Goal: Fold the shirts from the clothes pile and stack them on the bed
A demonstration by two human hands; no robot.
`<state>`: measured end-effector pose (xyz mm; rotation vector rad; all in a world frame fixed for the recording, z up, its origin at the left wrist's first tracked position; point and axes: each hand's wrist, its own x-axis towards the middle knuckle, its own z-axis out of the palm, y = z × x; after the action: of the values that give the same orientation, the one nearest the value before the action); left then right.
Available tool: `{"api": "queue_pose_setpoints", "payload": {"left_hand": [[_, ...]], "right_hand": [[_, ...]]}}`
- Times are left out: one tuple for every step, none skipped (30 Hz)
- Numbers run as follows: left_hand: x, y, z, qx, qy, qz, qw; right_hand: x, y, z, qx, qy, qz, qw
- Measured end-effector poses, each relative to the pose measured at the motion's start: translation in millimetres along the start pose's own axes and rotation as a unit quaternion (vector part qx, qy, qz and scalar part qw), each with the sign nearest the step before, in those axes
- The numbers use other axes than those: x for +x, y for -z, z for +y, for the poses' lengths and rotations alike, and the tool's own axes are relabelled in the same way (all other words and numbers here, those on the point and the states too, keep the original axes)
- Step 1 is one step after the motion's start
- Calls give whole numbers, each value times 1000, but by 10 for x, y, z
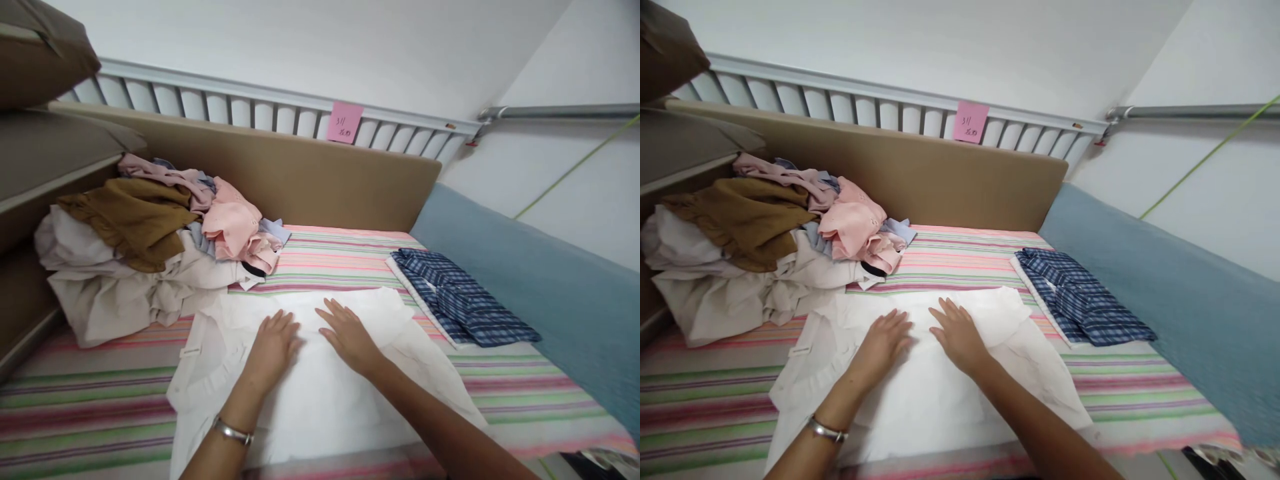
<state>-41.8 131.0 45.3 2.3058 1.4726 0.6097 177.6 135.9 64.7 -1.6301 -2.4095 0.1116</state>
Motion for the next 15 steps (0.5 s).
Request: {"api": "queue_pose_setpoints", "payload": {"left_hand": [[-21, -64, 25, 2, 5, -43, 999], [-41, -107, 38, 3, 16, -76, 997], [-57, -125, 40, 0, 25, -100, 995], [-66, -120, 33, -9, 30, -115, 993], [-67, -94, 19, -21, 34, -121, 992], [-59, -51, -1, -36, 37, -115, 992], [-46, 5, -29, -51, 42, -97, 993], [-28, 66, -64, -63, 49, -68, 994], [-10, 131, -106, -70, 60, -31, 995], [5, 193, -154, -69, 74, 8, 995], [15, 251, -205, -59, 93, 43, 993], [18, 302, -258, -43, 115, 66, 990], [14, 345, -309, -23, 141, 79, 987], [4, 379, -357, -2, 166, 81, 983], [-11, 405, -400, 17, 190, 78, 979]], "right_hand": [[22, -105, -2, -14, 4, -13, 1000], [32, -203, 5, -24, 2, -23, 999], [34, -284, 18, -31, -1, -29, 999], [32, -339, 36, -33, -2, -32, 999], [32, -363, 55, -32, -2, -36, 999], [40, -358, 70, -26, -3, -41, 999], [61, -326, 74, -15, -6, -44, 999], [97, -275, 62, -1, -9, -43, 999], [150, -215, 27, 18, -10, -35, 999], [218, -154, -34, 40, -8, -22, 999], [299, -103, -120, 65, -1, -9, 998], [389, -67, -229, 92, 14, 0, 996], [484, -53, -355, 118, 34, 3, 992], [579, -59, -489, 140, 59, -2, 988], [671, -83, -623, 156, 84, -10, 984]]}}
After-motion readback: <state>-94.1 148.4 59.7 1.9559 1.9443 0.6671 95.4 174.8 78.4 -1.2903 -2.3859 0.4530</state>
